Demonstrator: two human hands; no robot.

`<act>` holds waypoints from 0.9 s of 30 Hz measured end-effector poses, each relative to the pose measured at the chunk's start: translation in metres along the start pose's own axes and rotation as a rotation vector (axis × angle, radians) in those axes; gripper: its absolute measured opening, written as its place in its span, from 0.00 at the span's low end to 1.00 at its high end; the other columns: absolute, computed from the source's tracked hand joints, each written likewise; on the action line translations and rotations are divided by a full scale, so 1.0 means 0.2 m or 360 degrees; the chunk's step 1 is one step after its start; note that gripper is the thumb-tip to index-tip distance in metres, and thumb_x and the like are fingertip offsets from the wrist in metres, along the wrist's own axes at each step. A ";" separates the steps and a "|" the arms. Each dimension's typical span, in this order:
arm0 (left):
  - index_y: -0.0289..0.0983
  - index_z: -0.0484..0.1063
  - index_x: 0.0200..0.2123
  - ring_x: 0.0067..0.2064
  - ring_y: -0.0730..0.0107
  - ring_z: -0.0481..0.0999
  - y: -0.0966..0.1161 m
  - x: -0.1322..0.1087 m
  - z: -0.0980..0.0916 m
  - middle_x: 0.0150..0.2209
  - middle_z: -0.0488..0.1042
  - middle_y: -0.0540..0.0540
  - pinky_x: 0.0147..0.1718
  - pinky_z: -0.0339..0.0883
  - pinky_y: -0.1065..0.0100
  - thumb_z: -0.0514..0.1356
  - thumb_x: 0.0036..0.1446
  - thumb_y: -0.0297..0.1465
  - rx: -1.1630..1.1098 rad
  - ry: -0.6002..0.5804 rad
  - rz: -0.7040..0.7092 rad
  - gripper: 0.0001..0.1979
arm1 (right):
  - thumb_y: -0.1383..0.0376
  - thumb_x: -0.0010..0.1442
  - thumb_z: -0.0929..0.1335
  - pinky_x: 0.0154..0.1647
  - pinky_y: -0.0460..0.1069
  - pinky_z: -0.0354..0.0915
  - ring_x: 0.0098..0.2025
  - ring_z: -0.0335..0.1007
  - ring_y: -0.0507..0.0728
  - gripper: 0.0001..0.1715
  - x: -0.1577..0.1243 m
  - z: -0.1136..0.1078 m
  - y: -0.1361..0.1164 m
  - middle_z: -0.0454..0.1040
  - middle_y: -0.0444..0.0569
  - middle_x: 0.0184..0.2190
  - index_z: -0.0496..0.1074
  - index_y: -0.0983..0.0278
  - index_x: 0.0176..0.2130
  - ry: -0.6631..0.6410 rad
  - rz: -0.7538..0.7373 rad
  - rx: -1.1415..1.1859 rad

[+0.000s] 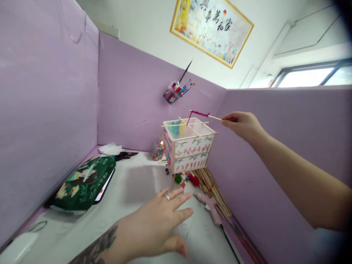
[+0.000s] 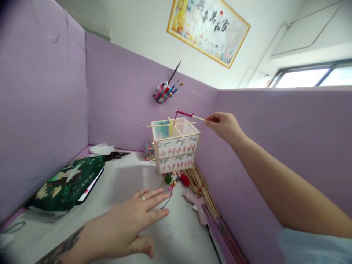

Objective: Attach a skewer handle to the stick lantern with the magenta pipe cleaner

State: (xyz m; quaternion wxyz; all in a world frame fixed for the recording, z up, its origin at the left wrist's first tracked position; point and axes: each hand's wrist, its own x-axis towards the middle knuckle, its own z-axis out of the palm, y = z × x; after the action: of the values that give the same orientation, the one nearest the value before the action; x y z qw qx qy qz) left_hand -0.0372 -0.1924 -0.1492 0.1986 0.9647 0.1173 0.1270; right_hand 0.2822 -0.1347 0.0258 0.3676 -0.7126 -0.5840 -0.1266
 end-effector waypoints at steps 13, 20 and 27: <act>0.41 0.74 0.45 0.50 0.55 0.73 -0.43 -0.30 -0.30 0.52 0.73 0.47 0.48 0.69 0.56 0.55 0.59 0.44 0.0069 0.1831 -0.0925 0.17 | 0.58 0.50 0.70 0.20 0.49 0.44 0.23 0.54 0.50 0.18 0.05 -0.09 -0.03 0.64 0.47 0.24 0.77 0.64 0.40 -0.0036 0.0419 0.0070; 0.47 0.72 0.51 0.41 0.61 0.75 -0.66 -0.45 -0.32 0.51 0.73 0.52 0.34 0.69 0.62 0.58 0.54 0.46 -0.0070 0.2215 -0.1399 0.22 | 0.59 0.48 0.71 0.21 0.49 0.44 0.23 0.54 0.50 0.16 0.04 -0.10 -0.03 0.65 0.47 0.24 0.77 0.64 0.38 -0.0078 0.0423 0.0066; 0.40 0.75 0.26 0.22 0.74 0.68 -0.71 -0.46 -0.31 0.28 0.75 0.56 0.25 0.62 0.67 0.65 0.46 0.42 -0.0025 0.2030 -0.1465 0.11 | 0.58 0.47 0.71 0.20 0.50 0.44 0.22 0.54 0.51 0.15 0.02 -0.07 0.01 0.65 0.48 0.22 0.77 0.63 0.35 -0.0143 0.0465 0.0024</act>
State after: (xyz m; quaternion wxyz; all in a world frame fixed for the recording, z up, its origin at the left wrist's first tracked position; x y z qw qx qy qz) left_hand -0.1662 -0.0699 -0.1713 0.1325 0.5585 0.5954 0.5621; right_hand 0.2888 -0.1406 0.0371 0.3610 -0.7921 -0.4909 -0.0353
